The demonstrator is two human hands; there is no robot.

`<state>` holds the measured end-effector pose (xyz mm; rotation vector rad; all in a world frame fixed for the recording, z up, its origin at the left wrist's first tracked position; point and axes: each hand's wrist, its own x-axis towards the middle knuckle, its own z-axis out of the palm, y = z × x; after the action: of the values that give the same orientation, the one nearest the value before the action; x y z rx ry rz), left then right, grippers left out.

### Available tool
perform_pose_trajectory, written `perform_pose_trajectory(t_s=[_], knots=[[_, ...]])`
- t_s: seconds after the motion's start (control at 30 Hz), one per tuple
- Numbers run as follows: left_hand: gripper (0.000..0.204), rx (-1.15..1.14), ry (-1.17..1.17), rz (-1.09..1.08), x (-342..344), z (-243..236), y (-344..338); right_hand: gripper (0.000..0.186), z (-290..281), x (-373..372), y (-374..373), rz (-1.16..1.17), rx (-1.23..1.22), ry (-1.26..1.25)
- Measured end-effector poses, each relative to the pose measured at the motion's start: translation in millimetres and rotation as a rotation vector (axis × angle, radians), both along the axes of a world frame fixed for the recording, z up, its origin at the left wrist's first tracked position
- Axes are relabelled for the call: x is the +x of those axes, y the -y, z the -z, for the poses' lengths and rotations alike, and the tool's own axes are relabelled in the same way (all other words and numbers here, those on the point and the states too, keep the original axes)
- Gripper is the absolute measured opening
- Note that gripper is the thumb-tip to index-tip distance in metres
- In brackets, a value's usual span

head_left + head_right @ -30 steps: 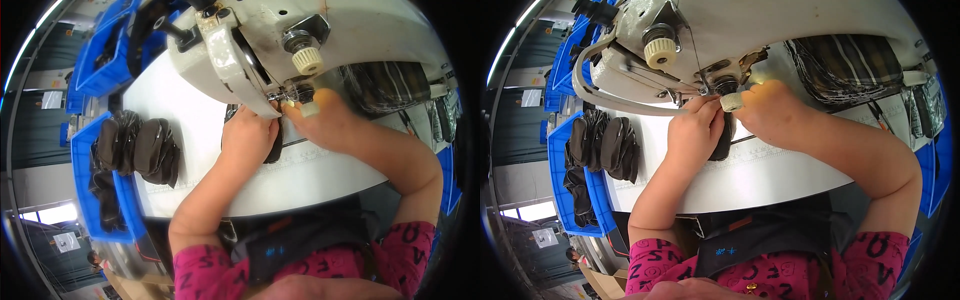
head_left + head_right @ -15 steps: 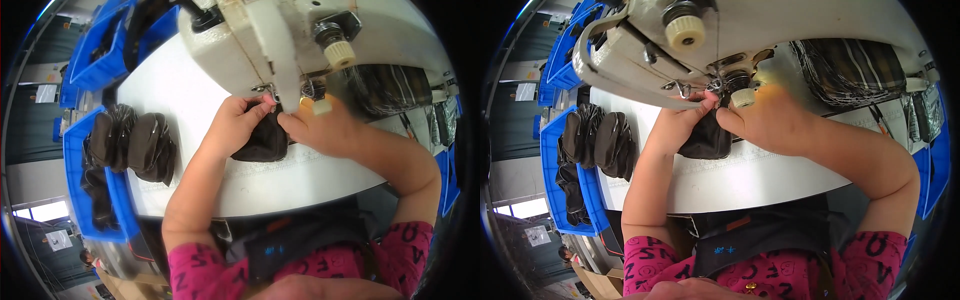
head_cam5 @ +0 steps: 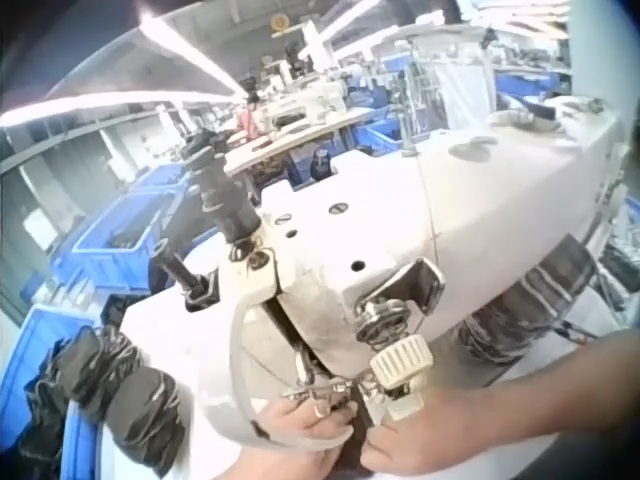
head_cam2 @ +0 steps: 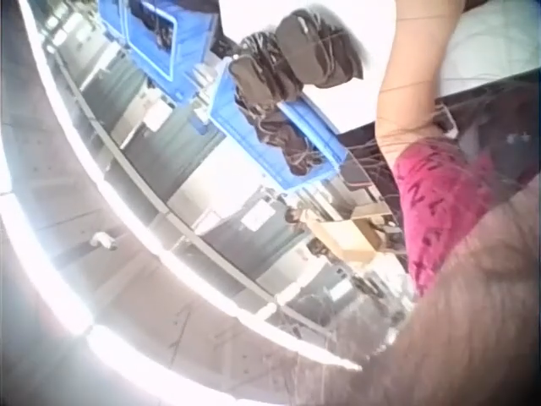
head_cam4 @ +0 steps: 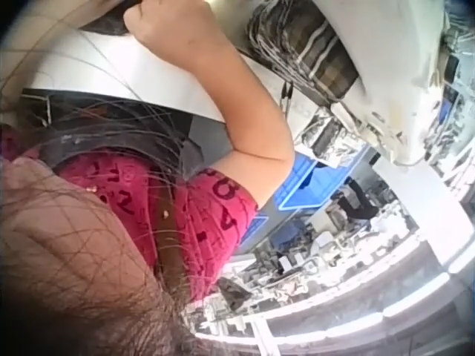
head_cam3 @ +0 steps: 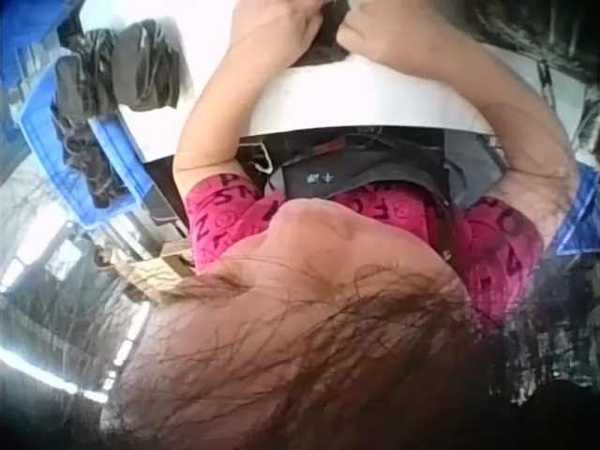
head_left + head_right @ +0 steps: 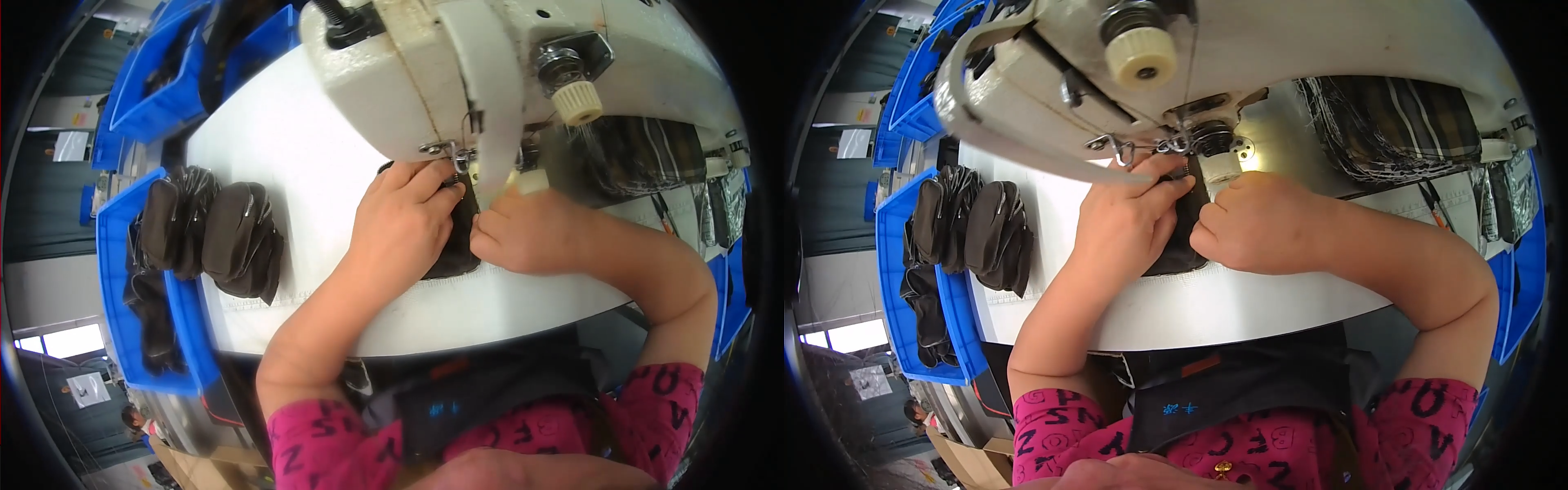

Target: Sewing components of small leather bags or pouches using an industrial sewing machine.

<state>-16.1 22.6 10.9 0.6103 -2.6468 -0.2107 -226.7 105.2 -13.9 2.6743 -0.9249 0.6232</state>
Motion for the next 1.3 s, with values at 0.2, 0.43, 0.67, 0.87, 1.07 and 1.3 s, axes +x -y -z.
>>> perform_pose_trajectory(t_s=[0.2,0.43,0.67,0.87,1.07,1.3], knots=[[0.029,-0.012,0.116,-0.003,-2,-1,-4,0.013,0,-2,-4,0.026,0.041,-0.020],[0.028,-0.024,0.076,-0.019,-1,5,2,0.013,5,1,-3,0.086,0.036,0.015],[0.029,-0.014,0.004,-0.078,-4,7,13,0.014,12,-3,7,0.159,0.028,0.021],[0.021,0.054,0.054,-0.145,-4,13,30,0.014,9,-2,13,0.256,0.070,0.050],[0.016,0.062,-0.007,-0.179,-3,23,32,0.022,12,-4,11,0.320,0.159,0.054],[0.015,0.163,-0.158,-0.167,-4,23,30,0.030,12,-1,8,0.372,0.066,-0.007]])
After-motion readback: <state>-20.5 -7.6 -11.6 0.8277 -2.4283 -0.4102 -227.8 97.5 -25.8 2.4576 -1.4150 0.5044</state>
